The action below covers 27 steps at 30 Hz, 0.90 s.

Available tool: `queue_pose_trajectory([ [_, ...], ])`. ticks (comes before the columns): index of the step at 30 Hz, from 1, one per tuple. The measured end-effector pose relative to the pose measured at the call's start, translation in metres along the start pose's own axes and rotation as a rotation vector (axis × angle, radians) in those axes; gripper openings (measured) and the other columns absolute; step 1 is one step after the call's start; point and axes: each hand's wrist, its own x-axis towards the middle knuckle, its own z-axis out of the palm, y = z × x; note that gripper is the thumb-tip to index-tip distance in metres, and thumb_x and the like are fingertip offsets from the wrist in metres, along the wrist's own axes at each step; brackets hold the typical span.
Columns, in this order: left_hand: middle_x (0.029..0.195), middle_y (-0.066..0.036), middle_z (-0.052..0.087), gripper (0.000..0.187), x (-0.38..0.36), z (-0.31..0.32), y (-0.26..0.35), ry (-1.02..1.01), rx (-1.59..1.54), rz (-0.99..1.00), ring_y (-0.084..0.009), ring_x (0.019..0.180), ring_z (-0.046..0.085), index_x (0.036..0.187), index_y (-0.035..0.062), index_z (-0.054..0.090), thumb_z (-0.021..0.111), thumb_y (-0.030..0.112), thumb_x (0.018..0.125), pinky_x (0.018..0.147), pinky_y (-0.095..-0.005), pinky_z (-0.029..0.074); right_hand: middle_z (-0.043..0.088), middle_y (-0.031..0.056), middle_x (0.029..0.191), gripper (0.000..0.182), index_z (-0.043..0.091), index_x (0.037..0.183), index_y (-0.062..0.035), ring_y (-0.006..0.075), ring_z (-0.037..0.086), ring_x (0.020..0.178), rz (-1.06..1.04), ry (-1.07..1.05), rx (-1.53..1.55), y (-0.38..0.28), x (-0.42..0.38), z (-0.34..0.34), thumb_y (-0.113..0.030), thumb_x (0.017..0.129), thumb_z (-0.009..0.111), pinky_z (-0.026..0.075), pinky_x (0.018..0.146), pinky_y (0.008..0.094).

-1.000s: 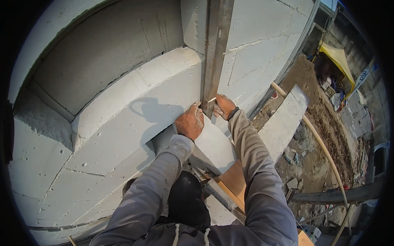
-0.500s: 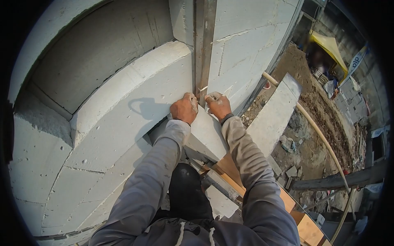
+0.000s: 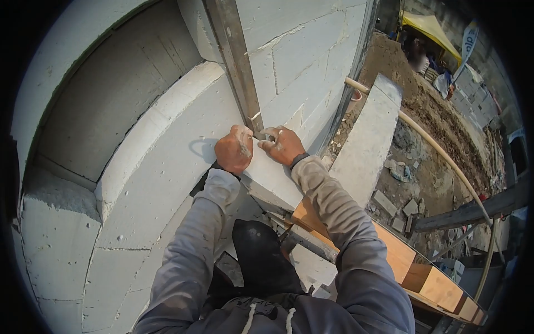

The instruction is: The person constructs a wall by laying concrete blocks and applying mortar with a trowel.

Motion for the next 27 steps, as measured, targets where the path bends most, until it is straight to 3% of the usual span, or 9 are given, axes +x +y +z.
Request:
queue_pose_trajectory([
  [5, 0.067, -0.013, 0.063, 0.015, -0.005, 0.004, 0.022, -0.021, -0.113, -0.083, -0.0352, 0.063, 0.063, 0.087, 0.0092, 0.057, 0.061, 0.024, 0.085, 0.056, -0.0412, 0.05, 0.063, 0.0185, 0.085, 0.03, 0.066, 0.091, -0.0056, 0.0364, 0.061, 0.084, -0.111, -0.027, -0.182, -0.003, 0.005, 0.01, -0.031, 0.076, 0.064, 0.049, 0.075, 0.0429],
  [14, 0.069, -0.012, 0.065, 0.014, 0.016, 0.013, 0.061, -0.027, -0.257, -0.074, -0.0342, 0.066, 0.065, 0.09, 0.0111, 0.061, 0.06, 0.024, 0.085, 0.057, -0.0437, 0.049, 0.064, 0.0175, 0.078, 0.024, 0.062, 0.079, -0.0067, 0.0382, 0.062, 0.076, -0.055, 0.084, -0.19, 0.01, 0.018, -0.008, -0.029, 0.073, 0.064, 0.049, 0.068, 0.0456],
  [16, 0.073, -0.013, 0.065, 0.017, 0.01, 0.013, 0.058, -0.041, -0.231, -0.106, -0.0338, 0.067, 0.064, 0.094, 0.0111, 0.063, 0.061, 0.025, 0.085, 0.06, -0.0417, 0.05, 0.064, 0.0177, 0.072, 0.021, 0.062, 0.075, -0.0068, 0.0388, 0.061, 0.071, -0.07, 0.058, -0.207, 0.032, 0.034, -0.013, -0.028, 0.076, 0.061, 0.049, 0.067, 0.0457],
  [17, 0.078, -0.014, 0.066, 0.02, 0.007, 0.013, 0.056, -0.059, -0.206, -0.129, -0.0334, 0.068, 0.064, 0.098, 0.0111, 0.064, 0.061, 0.027, 0.086, 0.063, -0.0396, 0.051, 0.064, 0.0185, 0.071, 0.022, 0.065, 0.074, -0.0067, 0.0388, 0.061, 0.07, 0.051, 0.143, -0.196, 0.04, 0.044, -0.017, -0.027, 0.08, 0.059, 0.049, 0.068, 0.0451],
  [18, 0.078, -0.014, 0.066, 0.02, 0.002, 0.014, 0.05, -0.061, -0.199, -0.125, -0.0334, 0.068, 0.064, 0.098, 0.0111, 0.064, 0.061, 0.027, 0.086, 0.063, -0.0396, 0.051, 0.066, 0.0183, 0.075, 0.024, 0.068, 0.075, -0.0066, 0.0373, 0.063, 0.073, 0.243, 0.068, -0.142, 0.048, 0.053, -0.023, -0.027, 0.083, 0.057, 0.049, 0.069, 0.0442],
  [20, 0.086, -0.014, 0.066, 0.023, -0.011, 0.014, 0.028, 0.027, -0.136, -0.034, -0.0322, 0.079, 0.064, 0.101, 0.0095, 0.065, 0.062, 0.025, 0.085, 0.069, -0.0393, 0.05, 0.067, 0.0188, 0.08, 0.028, 0.07, 0.079, -0.0057, 0.0371, 0.064, 0.078, 0.414, -0.054, 0.044, 0.054, 0.067, -0.03, -0.031, 0.082, 0.059, 0.05, 0.072, 0.0434],
  [21, 0.093, -0.013, 0.066, 0.022, -0.017, 0.007, 0.021, 0.031, -0.159, -0.024, -0.0315, 0.089, 0.062, 0.1, 0.0075, 0.066, 0.062, 0.022, 0.084, 0.077, -0.0396, 0.047, 0.067, 0.0188, 0.08, 0.028, 0.07, 0.079, -0.0057, 0.0371, 0.064, 0.078, 0.41, -0.045, 0.051, 0.059, 0.078, -0.026, -0.031, 0.082, 0.059, 0.05, 0.072, 0.0434],
  [23, 0.094, -0.013, 0.065, 0.022, -0.024, 0.001, 0.007, 0.037, -0.091, -0.017, -0.0317, 0.09, 0.061, 0.1, 0.0068, 0.066, 0.062, 0.02, 0.083, 0.079, -0.04, 0.046, 0.068, 0.0189, 0.084, 0.031, 0.071, 0.082, -0.005, 0.0377, 0.064, 0.082, 0.297, 0.075, -0.214, 0.067, 0.101, -0.011, -0.034, 0.082, 0.06, 0.051, 0.075, 0.0427],
  [27, 0.101, -0.013, 0.064, 0.023, -0.03, -0.009, -0.003, -0.014, -0.065, -0.057, -0.0321, 0.096, 0.058, 0.101, 0.0048, 0.066, 0.063, 0.017, 0.082, 0.084, -0.0409, 0.043, 0.067, 0.0206, 0.089, 0.033, 0.071, 0.089, -0.0057, 0.0385, 0.063, 0.086, 0.256, 0.134, -0.199, 0.032, 0.121, -0.029, -0.037, 0.082, 0.061, 0.05, 0.078, 0.0433],
])
